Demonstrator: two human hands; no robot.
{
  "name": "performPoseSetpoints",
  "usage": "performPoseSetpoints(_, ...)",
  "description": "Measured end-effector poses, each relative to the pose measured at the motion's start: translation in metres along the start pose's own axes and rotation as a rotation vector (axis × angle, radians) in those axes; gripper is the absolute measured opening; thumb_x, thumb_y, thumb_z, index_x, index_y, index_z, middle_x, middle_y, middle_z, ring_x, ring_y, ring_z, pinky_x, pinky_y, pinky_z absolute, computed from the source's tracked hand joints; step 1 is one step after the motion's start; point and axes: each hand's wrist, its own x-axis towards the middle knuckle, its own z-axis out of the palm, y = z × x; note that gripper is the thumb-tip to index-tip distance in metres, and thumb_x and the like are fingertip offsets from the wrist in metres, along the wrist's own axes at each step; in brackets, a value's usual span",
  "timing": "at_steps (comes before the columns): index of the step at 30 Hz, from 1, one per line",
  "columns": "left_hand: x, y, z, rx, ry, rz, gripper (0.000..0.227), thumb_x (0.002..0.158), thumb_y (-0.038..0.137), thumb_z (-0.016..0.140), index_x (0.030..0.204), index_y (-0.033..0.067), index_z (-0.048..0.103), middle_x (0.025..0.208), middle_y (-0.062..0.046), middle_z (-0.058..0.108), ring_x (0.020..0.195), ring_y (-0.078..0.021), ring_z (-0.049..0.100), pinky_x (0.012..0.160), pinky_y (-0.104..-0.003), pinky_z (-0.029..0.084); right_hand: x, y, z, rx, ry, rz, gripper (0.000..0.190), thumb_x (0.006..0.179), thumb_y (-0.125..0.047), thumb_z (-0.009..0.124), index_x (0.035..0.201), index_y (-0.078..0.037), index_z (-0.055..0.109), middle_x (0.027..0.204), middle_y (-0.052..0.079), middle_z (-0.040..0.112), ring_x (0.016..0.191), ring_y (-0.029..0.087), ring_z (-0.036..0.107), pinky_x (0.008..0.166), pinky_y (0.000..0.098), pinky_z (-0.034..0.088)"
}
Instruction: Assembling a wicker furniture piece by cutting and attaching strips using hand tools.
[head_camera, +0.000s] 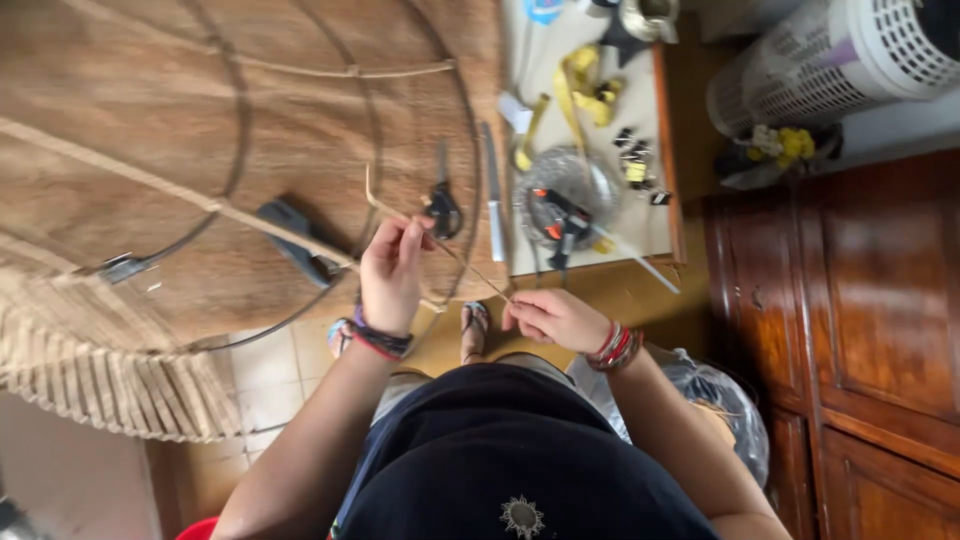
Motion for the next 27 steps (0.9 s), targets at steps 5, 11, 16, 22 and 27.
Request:
performPoseSetpoints(5,-0.069,-0.136,-0.007,1.077,-0.199,0.066,0.03,0.092,0.043,0.065,0.088,0.0128,0.064,0.078,-0.015,0.071,0.074,-0.0394,0.071,0.065,-0.052,0.055,-0.026,0.101,-0.035,-0.02,0.365,0.015,0.029,0.107,-0.022,0.051,0.088,-0.011,0.07,0.051,-0.004,0.052,0.039,0.008,0.055,0.044,0.0186,0.047)
performPoseSetpoints(11,-0.094,-0.257,-0.031,1.616,-0.787,-0.457,0.028,0.088,0.037,0.056,0.083,0.018,0.076,0.075,-0.005,0.074,0.077,-0.0337,0.077,0.061,-0.051,0.06,-0.034,0.11,-0.057,0.106,0.54,0.11,0.031,0.109,-0.018,0.046,0.09,-0.004,0.066,0.053,0.002,0.05,0.035,0.012,0.053,0.035,0.0199,0.044)
performPoseSetpoints(16,-0.098,-0.26,-0.032,1.684,-0.793,-0.263,0.02,0.084,0.021,0.058,0.07,0.0194,0.074,0.064,-0.003,0.071,0.068,-0.0328,0.076,0.055,-0.049,0.059,-0.04,0.129,-0.068,0.082,0.573,0.154,0.029,0.109,-0.017,0.041,0.091,-0.006,0.061,0.05,0.004,0.05,0.03,0.017,0.055,0.031,0.0234,0.043)
performPoseSetpoints(22,-0.054,-0.203,0.023,1.512,-0.788,-0.502,0.03,0.097,0.033,0.059,0.097,0.0127,0.081,0.087,-0.01,0.078,0.093,-0.0364,0.077,0.073,-0.048,0.064,-0.047,0.162,-0.084,-0.284,0.617,0.283,0.035,0.112,-0.026,0.04,0.091,-0.012,0.064,0.051,0.001,0.06,0.05,0.024,0.063,0.06,0.0355,0.052)
performPoseSetpoints(27,-0.067,-0.197,0.022,1.542,-0.711,-0.342,0.024,0.091,0.019,0.061,0.085,0.0066,0.081,0.077,-0.013,0.076,0.084,-0.041,0.077,0.065,-0.05,0.063,-0.051,0.191,-0.103,-0.387,0.795,0.427,0.032,0.111,-0.026,0.041,0.093,-0.013,0.064,0.067,0.008,0.069,0.083,0.035,0.071,0.086,0.0449,0.053)
